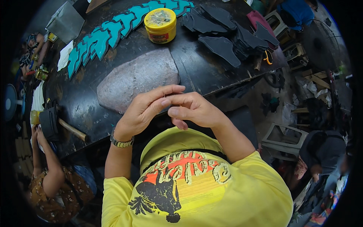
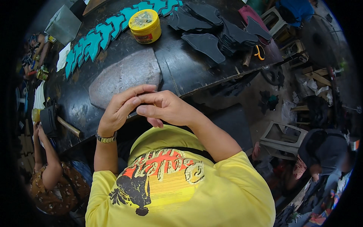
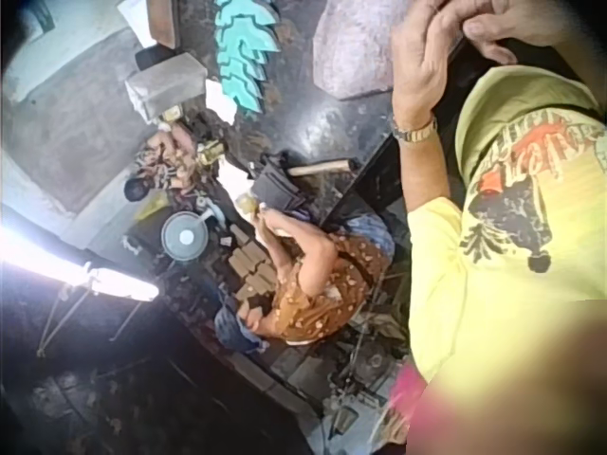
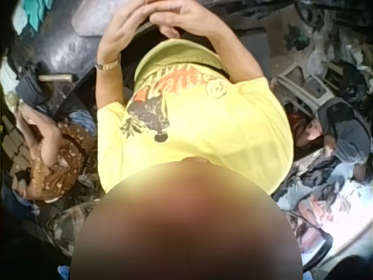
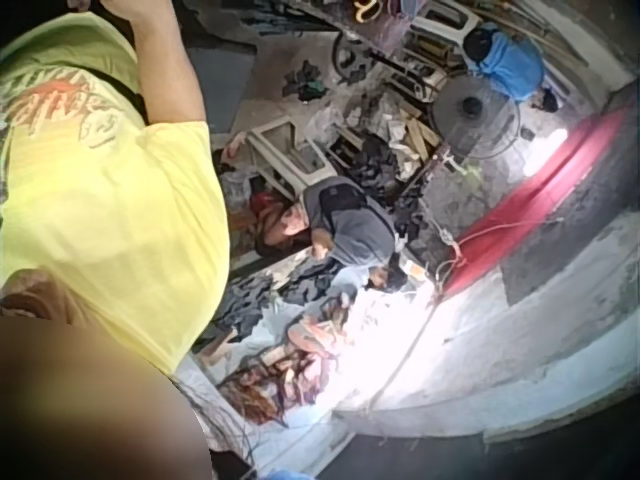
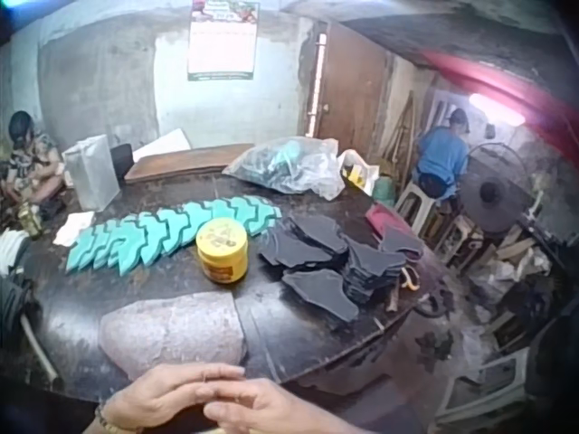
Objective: The person repeatedly rubs teal-colored shoe insoles on a wooden block using both hands. They occasionally wipe the block and scoop a small amount of paste from a yellow container to apply to the block. The insoles are handled one at a time and placed back on the table after rubbing.
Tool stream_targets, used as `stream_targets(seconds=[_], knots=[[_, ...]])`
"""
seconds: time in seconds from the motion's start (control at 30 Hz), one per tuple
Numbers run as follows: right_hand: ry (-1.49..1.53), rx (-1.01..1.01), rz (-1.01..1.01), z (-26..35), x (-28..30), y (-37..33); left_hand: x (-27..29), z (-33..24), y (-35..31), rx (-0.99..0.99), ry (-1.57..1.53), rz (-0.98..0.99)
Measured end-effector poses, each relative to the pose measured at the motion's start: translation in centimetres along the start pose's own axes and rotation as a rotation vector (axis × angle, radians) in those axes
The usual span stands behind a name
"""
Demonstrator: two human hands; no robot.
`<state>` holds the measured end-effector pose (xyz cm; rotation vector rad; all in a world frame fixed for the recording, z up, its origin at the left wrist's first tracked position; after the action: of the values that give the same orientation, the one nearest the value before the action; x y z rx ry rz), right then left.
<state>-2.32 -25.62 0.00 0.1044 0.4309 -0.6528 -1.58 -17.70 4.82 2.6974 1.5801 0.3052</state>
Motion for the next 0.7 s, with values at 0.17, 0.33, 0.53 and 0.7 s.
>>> stream_targets(seconds=[0.17, 0.33, 0.53, 0.7], knots=[[0.450, -0.004, 0.099, 0.0, -1.3, -0.2, 0.7, 0.5, 0.2, -0.052, -0.090, -0.133], [0.183, 0.053, -0.056, 0.3, 0.4, 0.5, 2.1, 1.1, 0.9, -0.170, -0.135, -0.395], [-0.902, 0.635, -0.562, 6.5, -0.5, -1.0, 4.0, 4.3, 2.8, -0.106, -0.588, -0.643], [-0.881, 0.663, -0.496, 7.5, -0.7, 2.8, -1.1, 4.0, 3.6, -0.170, -0.898, -0.579]])
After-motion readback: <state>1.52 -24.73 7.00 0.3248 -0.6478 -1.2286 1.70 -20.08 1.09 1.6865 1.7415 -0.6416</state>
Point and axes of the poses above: each hand's wrist, its own y-axis towards the middle knuckle, its own x-axis out of the back of the hand, z = x × y, the point moved 10 cm from there along y, towards the middle knuckle
